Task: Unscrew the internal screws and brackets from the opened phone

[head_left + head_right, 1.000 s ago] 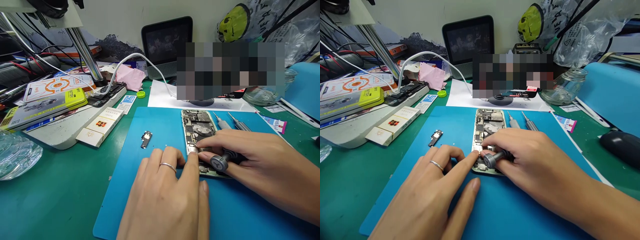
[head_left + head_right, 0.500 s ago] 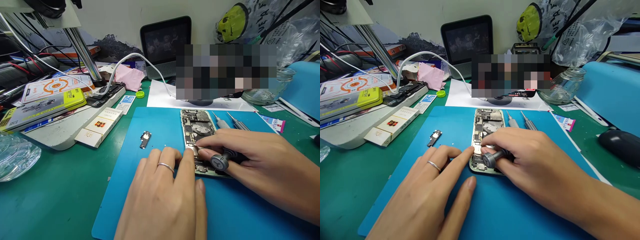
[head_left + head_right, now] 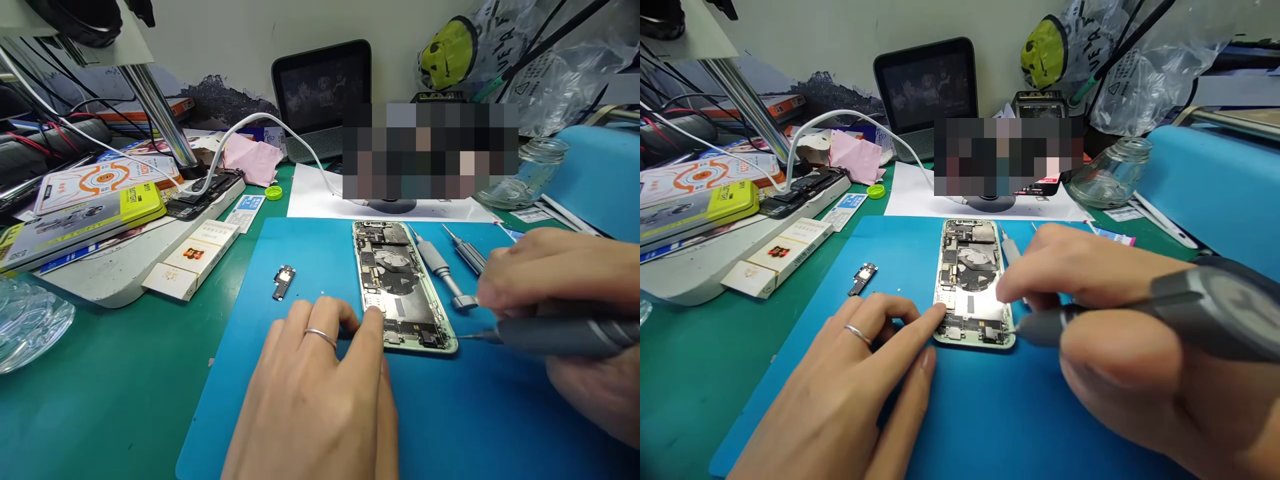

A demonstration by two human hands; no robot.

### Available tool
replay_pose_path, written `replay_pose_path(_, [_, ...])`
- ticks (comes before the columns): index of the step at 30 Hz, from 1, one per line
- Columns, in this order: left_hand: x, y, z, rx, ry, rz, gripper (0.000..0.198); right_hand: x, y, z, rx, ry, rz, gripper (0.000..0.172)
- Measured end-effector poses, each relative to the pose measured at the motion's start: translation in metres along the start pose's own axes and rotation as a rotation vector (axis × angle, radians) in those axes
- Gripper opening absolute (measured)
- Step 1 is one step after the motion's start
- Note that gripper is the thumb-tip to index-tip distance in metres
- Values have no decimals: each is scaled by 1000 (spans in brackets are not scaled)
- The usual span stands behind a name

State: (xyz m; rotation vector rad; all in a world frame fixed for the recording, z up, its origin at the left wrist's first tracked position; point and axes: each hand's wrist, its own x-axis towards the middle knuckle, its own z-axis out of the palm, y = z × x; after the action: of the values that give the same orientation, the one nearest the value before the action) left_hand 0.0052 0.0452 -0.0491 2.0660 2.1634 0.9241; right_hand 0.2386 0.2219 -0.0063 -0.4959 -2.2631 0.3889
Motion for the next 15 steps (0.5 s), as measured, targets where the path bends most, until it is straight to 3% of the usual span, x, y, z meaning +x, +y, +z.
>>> replay_pose_path(2, [-1,-2,1,14,8,18,50,9,-9,15,55,35,-65,63])
replay_pose_path(4, [-2,-4,1,18,15,42,50,19,-14,26,66,-53,-139,47])
replay_pose_path(6, [-3,-5,2,11,17,58,51,23,-17,33,36,-34,-126,51])
replay_pose_path(15, [-2,-6,2,-13,18,58,49,26,-18,37,70,-72,-81,57])
